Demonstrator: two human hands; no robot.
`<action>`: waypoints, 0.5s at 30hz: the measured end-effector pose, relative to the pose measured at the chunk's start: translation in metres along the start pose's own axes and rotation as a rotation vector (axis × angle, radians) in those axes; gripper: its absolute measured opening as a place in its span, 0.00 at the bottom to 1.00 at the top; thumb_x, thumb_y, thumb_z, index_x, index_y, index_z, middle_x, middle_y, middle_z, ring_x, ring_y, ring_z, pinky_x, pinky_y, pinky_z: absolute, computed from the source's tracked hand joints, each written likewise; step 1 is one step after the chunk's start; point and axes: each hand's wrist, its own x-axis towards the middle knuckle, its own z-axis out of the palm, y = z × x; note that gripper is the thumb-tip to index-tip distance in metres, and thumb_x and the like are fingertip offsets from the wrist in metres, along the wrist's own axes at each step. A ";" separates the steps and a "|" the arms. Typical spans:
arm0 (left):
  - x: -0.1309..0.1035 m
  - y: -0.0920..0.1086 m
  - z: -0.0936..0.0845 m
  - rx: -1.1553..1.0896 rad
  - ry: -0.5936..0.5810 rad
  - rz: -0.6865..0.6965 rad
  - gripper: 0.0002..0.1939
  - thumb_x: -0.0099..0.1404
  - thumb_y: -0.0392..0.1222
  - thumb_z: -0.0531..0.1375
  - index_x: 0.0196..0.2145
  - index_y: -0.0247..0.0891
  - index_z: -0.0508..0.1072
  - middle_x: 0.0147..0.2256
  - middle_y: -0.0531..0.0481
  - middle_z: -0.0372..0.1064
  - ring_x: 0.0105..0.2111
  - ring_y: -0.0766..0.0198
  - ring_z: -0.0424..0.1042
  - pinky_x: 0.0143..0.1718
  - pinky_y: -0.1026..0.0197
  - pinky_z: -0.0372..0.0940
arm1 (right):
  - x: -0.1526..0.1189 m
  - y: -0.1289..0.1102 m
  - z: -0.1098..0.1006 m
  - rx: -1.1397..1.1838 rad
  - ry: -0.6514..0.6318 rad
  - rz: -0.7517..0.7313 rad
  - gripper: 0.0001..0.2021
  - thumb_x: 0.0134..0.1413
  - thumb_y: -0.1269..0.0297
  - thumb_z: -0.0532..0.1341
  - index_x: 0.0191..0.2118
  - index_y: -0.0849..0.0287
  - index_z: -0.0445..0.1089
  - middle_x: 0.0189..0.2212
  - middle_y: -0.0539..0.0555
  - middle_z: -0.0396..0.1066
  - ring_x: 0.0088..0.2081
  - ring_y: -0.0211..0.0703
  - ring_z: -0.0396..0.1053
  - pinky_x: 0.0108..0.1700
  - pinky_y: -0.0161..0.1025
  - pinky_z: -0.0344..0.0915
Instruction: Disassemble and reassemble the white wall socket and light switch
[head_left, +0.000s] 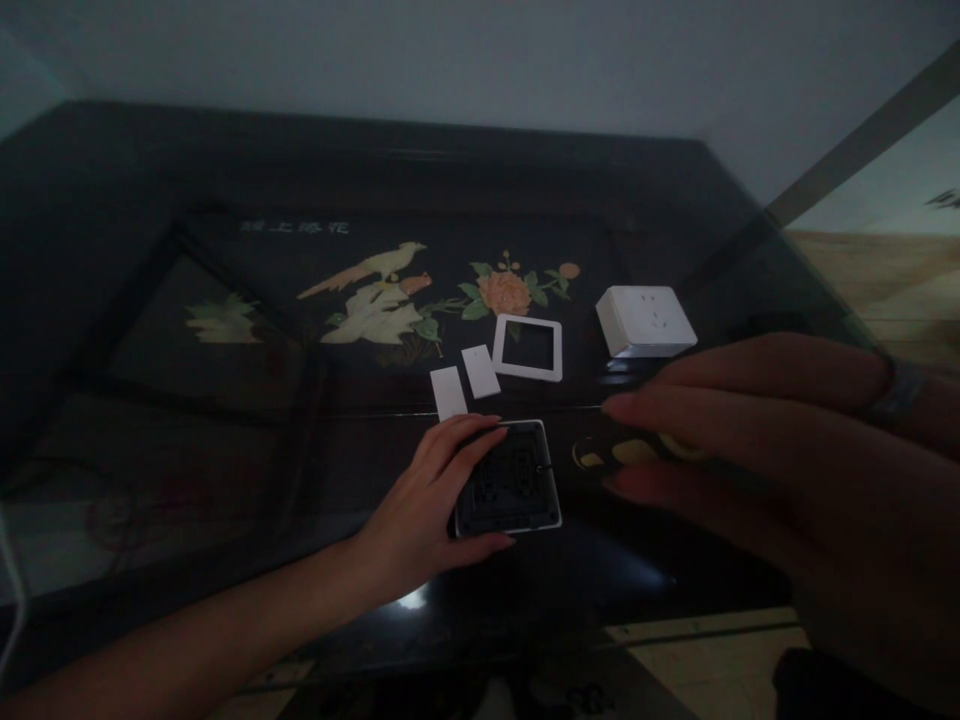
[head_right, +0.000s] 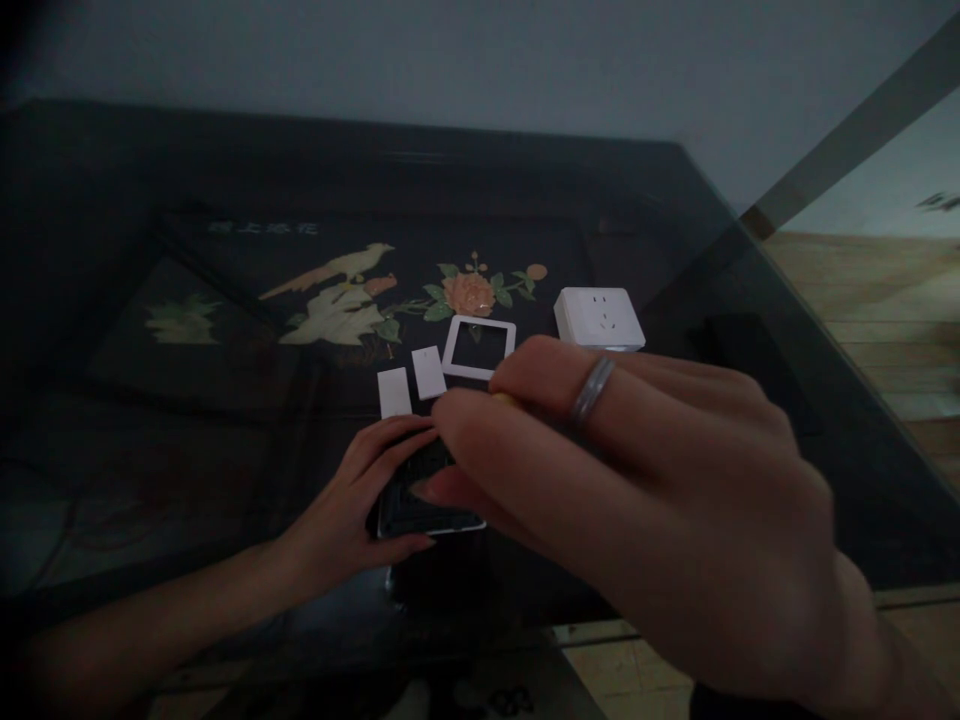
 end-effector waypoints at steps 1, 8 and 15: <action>0.000 0.000 0.000 0.001 0.002 0.001 0.44 0.60 0.51 0.67 0.66 0.47 0.49 0.63 0.40 0.52 0.63 0.43 0.54 0.63 0.36 0.57 | -0.001 0.002 -0.001 0.005 0.004 -0.038 0.15 0.66 0.49 0.54 0.46 0.46 0.75 0.42 0.47 0.79 0.38 0.42 0.77 0.38 0.36 0.76; -0.001 0.001 -0.001 0.019 0.007 0.010 0.44 0.60 0.51 0.67 0.66 0.47 0.48 0.64 0.40 0.51 0.63 0.44 0.54 0.62 0.39 0.59 | -0.006 -0.004 -0.003 0.060 0.038 0.017 0.15 0.66 0.57 0.55 0.54 0.32 0.69 0.46 0.37 0.77 0.42 0.39 0.78 0.39 0.32 0.76; 0.000 0.001 0.000 0.012 0.008 0.000 0.43 0.60 0.51 0.67 0.66 0.45 0.50 0.63 0.40 0.51 0.63 0.44 0.55 0.63 0.39 0.59 | -0.002 -0.004 -0.002 0.083 0.086 -0.039 0.09 0.66 0.56 0.56 0.43 0.44 0.73 0.39 0.43 0.78 0.34 0.36 0.77 0.33 0.30 0.74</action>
